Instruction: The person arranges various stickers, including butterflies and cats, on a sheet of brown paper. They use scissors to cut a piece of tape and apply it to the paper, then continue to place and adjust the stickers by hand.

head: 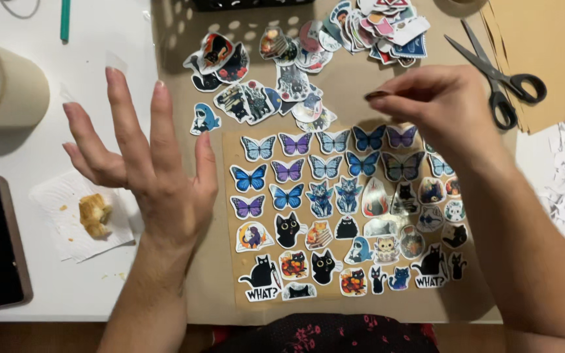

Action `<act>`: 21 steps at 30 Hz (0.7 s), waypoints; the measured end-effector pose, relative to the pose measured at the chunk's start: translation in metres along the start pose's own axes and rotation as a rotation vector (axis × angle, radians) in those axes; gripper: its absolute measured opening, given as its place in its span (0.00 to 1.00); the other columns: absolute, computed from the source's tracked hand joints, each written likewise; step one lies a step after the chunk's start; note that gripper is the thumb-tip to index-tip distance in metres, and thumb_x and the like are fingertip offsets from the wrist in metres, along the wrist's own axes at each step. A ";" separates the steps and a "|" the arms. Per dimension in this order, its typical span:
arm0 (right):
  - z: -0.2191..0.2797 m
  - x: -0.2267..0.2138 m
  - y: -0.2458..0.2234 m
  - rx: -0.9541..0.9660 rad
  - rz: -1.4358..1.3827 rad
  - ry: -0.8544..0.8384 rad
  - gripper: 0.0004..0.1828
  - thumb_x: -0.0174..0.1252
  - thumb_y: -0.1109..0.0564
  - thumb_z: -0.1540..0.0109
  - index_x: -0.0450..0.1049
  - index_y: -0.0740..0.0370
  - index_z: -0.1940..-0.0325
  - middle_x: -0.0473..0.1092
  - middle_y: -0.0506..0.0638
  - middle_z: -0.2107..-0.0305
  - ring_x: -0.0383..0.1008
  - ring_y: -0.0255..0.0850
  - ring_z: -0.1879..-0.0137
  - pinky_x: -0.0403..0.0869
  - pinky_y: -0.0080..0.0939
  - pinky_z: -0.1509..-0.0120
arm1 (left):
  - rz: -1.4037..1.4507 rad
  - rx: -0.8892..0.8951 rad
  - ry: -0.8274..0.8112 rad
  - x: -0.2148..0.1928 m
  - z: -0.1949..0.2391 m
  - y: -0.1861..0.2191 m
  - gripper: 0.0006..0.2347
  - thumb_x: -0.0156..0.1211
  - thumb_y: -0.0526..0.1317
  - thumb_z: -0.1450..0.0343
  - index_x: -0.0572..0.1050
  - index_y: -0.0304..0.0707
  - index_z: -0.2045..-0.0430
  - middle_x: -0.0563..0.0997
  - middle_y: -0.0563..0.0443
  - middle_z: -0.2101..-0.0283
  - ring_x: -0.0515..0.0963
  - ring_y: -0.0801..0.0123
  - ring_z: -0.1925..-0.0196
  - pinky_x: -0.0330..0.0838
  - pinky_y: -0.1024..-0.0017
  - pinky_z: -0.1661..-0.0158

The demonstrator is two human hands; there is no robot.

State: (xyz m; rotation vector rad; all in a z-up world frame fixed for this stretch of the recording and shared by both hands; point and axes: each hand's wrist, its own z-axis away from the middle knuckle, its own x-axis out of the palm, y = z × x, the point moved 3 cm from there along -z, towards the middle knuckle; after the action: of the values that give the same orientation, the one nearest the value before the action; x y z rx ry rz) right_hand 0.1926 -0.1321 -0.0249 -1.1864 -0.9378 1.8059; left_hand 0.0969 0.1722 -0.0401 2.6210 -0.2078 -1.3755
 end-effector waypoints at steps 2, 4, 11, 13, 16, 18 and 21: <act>0.023 -0.024 0.011 -0.028 -0.046 0.154 0.07 0.65 0.62 0.37 0.79 0.59 0.55 0.78 0.49 0.63 0.78 0.32 0.63 0.79 0.26 0.58 | -0.010 -0.020 -0.034 0.000 0.000 0.003 0.26 0.73 0.45 0.22 0.65 0.44 0.32 0.58 0.36 0.27 0.39 0.42 0.26 0.37 0.29 0.31; 0.046 -0.045 0.035 -0.022 -0.081 0.207 0.09 0.60 0.61 0.33 0.77 0.60 0.49 0.77 0.50 0.58 0.77 0.32 0.60 0.80 0.27 0.54 | -0.011 0.003 -0.037 0.003 0.000 0.001 0.28 0.76 0.44 0.23 0.66 0.44 0.32 0.57 0.36 0.27 0.39 0.41 0.26 0.38 0.28 0.31; 0.093 -0.077 0.111 -0.168 -0.428 0.446 0.17 0.68 0.53 0.36 0.74 0.58 0.45 0.71 0.42 0.73 0.73 0.27 0.70 0.76 0.20 0.65 | 0.003 0.017 -0.093 -0.004 -0.002 0.007 0.32 0.80 0.41 0.26 0.66 0.40 0.29 0.55 0.36 0.26 0.37 0.41 0.27 0.35 0.29 0.31; 0.098 -0.084 0.114 -0.176 -0.468 0.489 0.11 0.66 0.55 0.34 0.74 0.56 0.50 0.73 0.46 0.69 0.70 0.29 0.71 0.74 0.23 0.65 | 0.000 -0.012 -0.125 -0.005 0.000 0.006 0.33 0.84 0.39 0.24 0.66 0.39 0.26 0.51 0.39 0.25 0.39 0.41 0.25 0.37 0.29 0.29; 0.109 -0.069 0.098 -0.260 -0.451 0.366 0.05 0.61 0.62 0.33 0.74 0.57 0.53 0.75 0.49 0.64 0.72 0.30 0.67 0.72 0.22 0.65 | 0.007 -0.035 -0.137 -0.004 0.004 0.003 0.34 0.84 0.36 0.22 0.65 0.37 0.24 0.47 0.40 0.24 0.44 0.34 0.23 0.39 0.28 0.27; 0.115 -0.036 0.068 -0.332 -0.402 0.197 0.08 0.56 0.67 0.33 0.75 0.59 0.52 0.75 0.50 0.63 0.77 0.29 0.63 0.73 0.19 0.66 | 0.005 -0.027 -0.119 0.000 0.006 0.000 0.33 0.80 0.35 0.23 0.65 0.36 0.24 0.46 0.38 0.24 0.47 0.27 0.23 0.39 0.28 0.27; 0.124 0.032 0.034 -0.336 -0.067 -0.257 0.07 0.59 0.65 0.39 0.79 0.66 0.58 0.79 0.55 0.65 0.82 0.39 0.59 0.83 0.33 0.51 | -0.127 -0.150 -0.129 0.004 0.007 -0.007 0.35 0.86 0.42 0.09 0.56 0.55 0.20 0.40 0.56 0.20 0.29 0.57 0.20 0.31 0.29 0.19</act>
State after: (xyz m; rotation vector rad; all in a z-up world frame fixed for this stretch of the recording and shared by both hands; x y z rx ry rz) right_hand 0.0600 -0.1386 -0.0299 -1.1189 -1.4576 1.8221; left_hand 0.0936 0.1780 -0.0488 2.4628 0.0451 -1.5383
